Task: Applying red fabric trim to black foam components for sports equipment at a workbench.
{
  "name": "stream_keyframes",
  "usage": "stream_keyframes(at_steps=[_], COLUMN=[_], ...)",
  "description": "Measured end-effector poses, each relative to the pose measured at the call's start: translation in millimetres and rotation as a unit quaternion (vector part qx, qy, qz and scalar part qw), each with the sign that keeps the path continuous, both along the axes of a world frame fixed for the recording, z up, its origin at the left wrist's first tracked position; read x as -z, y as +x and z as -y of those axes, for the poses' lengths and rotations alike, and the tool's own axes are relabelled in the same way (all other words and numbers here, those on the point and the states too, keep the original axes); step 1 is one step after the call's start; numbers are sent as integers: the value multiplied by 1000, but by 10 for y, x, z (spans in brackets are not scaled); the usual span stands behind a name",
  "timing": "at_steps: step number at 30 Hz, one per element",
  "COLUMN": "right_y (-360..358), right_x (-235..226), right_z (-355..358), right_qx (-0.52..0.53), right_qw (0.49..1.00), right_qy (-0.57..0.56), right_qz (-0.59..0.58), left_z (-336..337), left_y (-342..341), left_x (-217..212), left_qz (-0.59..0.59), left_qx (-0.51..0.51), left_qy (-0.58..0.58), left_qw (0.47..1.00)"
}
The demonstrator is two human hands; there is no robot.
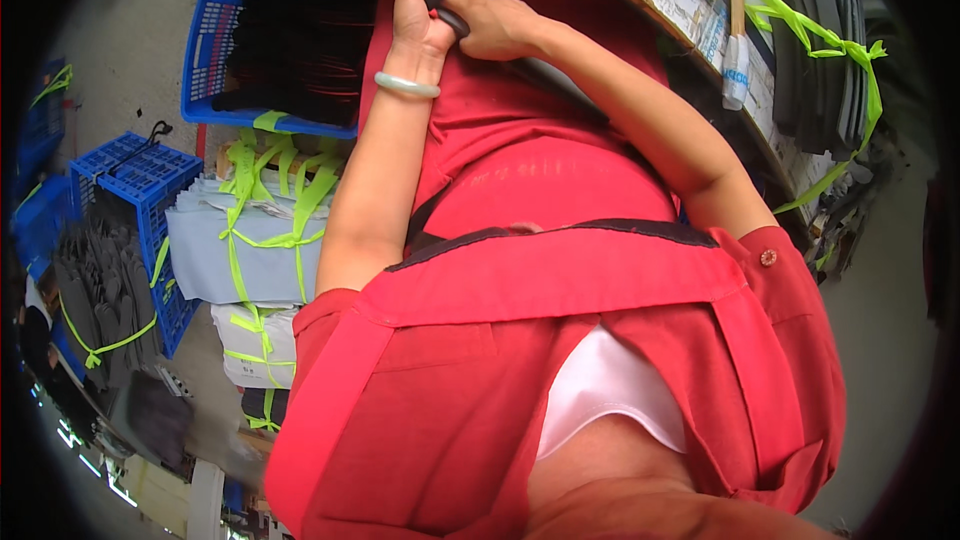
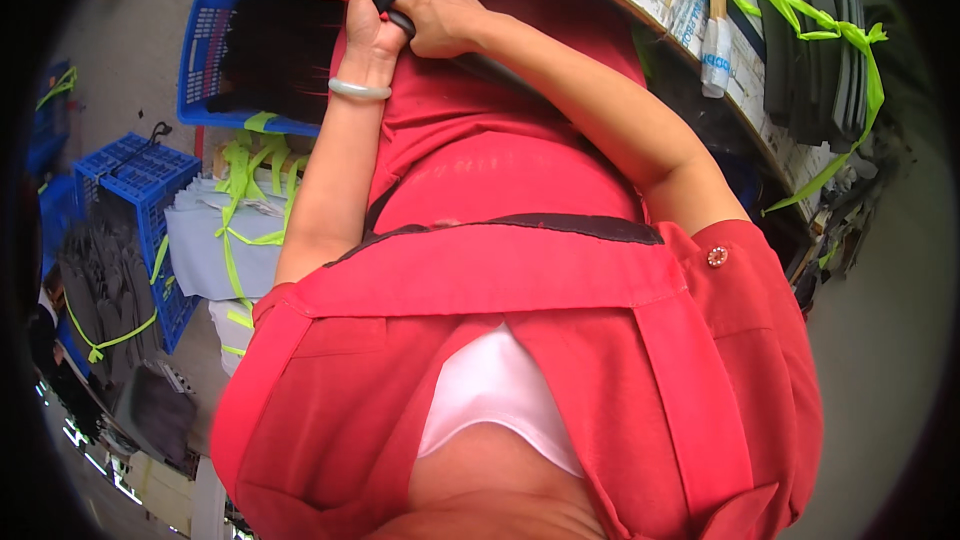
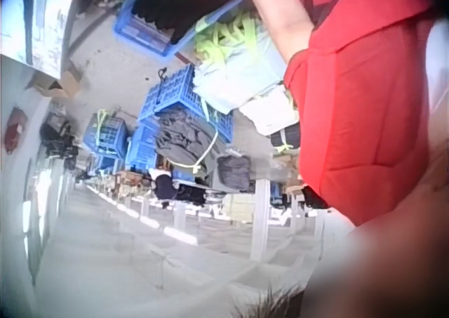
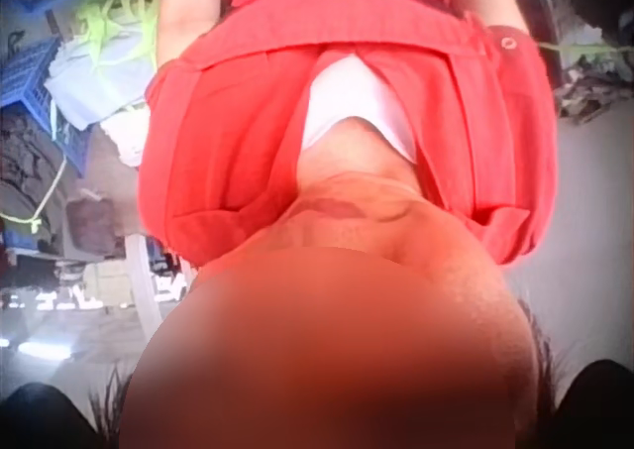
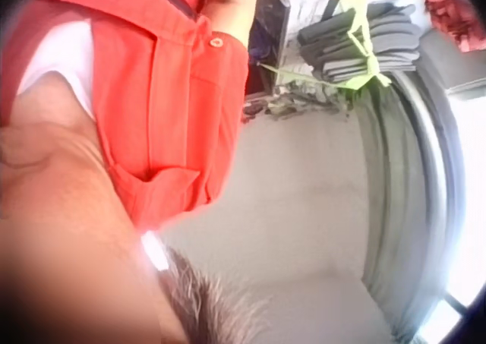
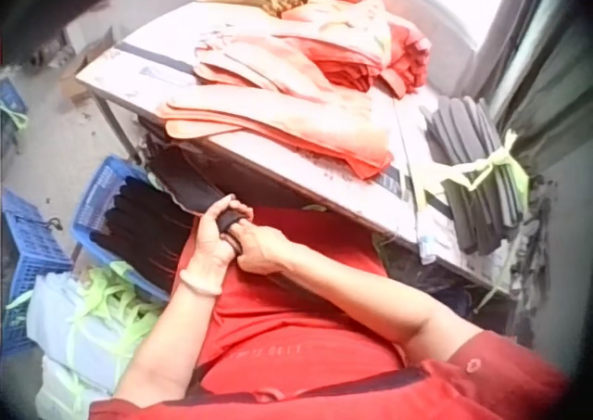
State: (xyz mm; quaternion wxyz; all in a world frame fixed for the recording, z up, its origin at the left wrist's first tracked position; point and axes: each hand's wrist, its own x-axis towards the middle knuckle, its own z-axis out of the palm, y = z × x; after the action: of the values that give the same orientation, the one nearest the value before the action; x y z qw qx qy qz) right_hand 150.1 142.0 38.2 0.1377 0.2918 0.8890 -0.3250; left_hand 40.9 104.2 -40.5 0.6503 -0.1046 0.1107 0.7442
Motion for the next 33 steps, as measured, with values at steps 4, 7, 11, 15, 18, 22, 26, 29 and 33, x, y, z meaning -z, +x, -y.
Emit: stream_keyframes(at_steps=[4, 7, 11, 15, 18, 22, 26, 29, 33], right_y=[343, 327, 55, 388, 150, 118, 440, 34, 152], right_x=[-148, -55, 30, -107, -101, -60, -156, -105, -61], right_z=[245, 184, 10, 108, 97, -21, 231, 77, 31], right_qx=[22, 38, 27, 24, 0, -7, 34, 5, -9], right_qw=[994, 994, 997, 998, 999, 1000, 993, 996, 995], right_qy=[43, 58, 62, 44, 43, 19, 79, 86, 100], right_qz=[-101, -83, -33, -26, -4, 22, -77, -3, 12], left_z=[54, -13, 20, 77, 10, -70, -21, -30, -19], left_y=[-1, 56, 87, 207, -21, 49, 49, -49, 125], left_x=[2, 44, -9, -416, 205, -11, -6, 215, -65], left_qz=[41, 7, 11, -52, 123, 23, 15, -24, -39], left_qx=[-10, 0, 30, 24, 62, 26, 29, 15, 37], left_qy=[14, 55, -11, -80, 88, -31, 12, 29, -30], left_qw=[999, 998, 999, 995, 987, 999, 999, 999, 998])
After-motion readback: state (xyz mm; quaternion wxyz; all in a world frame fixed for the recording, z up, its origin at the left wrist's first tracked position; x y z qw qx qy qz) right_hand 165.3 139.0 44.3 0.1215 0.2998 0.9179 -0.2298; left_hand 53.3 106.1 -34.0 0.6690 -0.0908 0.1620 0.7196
